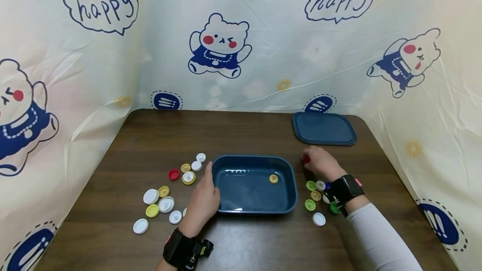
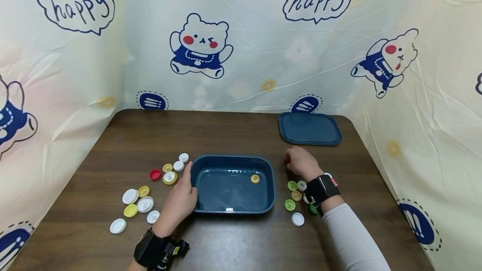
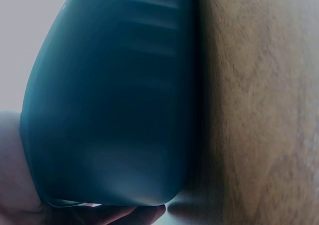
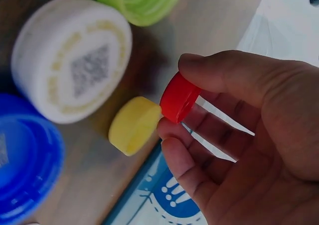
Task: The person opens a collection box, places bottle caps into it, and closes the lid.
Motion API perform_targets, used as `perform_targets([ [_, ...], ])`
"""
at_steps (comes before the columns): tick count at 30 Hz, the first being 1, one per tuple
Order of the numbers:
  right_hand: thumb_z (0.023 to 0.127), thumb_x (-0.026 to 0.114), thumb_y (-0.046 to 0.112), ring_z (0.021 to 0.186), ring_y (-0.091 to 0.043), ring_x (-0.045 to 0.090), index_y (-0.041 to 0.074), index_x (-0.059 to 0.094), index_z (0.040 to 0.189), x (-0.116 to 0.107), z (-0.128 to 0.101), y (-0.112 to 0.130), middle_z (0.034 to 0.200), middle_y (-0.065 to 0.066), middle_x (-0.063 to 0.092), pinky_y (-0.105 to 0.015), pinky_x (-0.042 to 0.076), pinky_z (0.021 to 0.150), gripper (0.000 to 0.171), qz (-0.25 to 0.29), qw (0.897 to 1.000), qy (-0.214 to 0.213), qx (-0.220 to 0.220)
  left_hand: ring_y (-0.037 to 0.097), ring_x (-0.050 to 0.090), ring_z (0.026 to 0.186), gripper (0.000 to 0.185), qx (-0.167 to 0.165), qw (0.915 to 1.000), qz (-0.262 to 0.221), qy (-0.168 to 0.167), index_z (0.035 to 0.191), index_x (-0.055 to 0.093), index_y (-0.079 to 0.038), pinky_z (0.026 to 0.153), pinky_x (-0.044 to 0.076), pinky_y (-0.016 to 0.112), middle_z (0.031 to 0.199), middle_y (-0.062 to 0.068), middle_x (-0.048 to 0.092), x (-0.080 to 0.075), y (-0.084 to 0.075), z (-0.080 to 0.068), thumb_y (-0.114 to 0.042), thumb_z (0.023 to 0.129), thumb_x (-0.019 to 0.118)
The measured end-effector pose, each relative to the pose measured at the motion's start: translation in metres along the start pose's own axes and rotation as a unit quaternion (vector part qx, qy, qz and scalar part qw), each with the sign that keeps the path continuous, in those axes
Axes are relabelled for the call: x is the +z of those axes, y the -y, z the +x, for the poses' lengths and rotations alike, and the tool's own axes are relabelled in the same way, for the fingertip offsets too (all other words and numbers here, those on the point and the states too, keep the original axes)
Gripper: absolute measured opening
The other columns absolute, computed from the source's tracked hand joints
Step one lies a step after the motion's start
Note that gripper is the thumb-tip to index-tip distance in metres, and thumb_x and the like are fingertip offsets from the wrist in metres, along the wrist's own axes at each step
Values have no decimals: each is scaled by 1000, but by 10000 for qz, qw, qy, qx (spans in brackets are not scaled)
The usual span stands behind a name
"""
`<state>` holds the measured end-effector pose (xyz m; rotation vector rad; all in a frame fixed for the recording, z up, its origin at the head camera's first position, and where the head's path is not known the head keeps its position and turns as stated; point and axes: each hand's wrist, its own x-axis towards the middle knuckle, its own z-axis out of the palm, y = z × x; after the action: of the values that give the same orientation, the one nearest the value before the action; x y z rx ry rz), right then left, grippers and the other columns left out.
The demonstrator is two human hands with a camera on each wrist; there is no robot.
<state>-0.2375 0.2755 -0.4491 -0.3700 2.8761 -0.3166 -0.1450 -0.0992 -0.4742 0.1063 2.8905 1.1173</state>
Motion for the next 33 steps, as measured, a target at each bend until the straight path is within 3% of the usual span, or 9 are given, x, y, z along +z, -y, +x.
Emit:
perform_targets([
  [2,87,73,8,92,-29,59,5,68,105,-3,0,-1,101,-13,61,-46,52,80,19,-17,10000,-13,33,22,52,72,72,7,10000,3,-2,159,19,3,57,38,32,126,26,61,0,-1,0,2,95,52],
  [5,87,73,8,92,-29,58,5,68,105,-11,1,2,101,-13,60,-45,52,80,19,27,10000,45,83,20,49,66,72,51,10000,2,-44,158,19,3,55,37,32,105,21,63,0,-1,0,3,94,53],
  [9,87,72,6,93,-29,57,3,67,106,-20,1,8,101,-14,60,-44,52,80,20,108,9998,126,93,19,44,59,72,57,10000,23,-73,159,19,3,51,34,32,79,10,51,-1,-1,1,3,95,52],
  [16,87,71,5,94,-29,57,2,68,111,-27,-4,19,104,-14,61,-43,53,80,24,105,9999,100,4,19,47,64,72,28,10000,67,-20,158,19,3,53,36,32,92,14,59,0,0,2,2,95,53],
  [25,87,72,3,95,-30,58,4,69,109,-43,-18,52,106,-13,62,-44,53,81,23,156,9984,-184,-517,20,47,65,73,18,10000,66,-23,159,18,2,54,37,32,87,12,56,-1,0,2,2,95,52],
  [33,87,75,4,92,-24,58,4,70,109,-47,-28,89,104,-9,62,-39,54,79,22,177,9960,77,-871,21,50,69,72,35,10000,88,-29,158,19,3,57,39,32,101,19,62,-1,0,1,2,95,53],
])
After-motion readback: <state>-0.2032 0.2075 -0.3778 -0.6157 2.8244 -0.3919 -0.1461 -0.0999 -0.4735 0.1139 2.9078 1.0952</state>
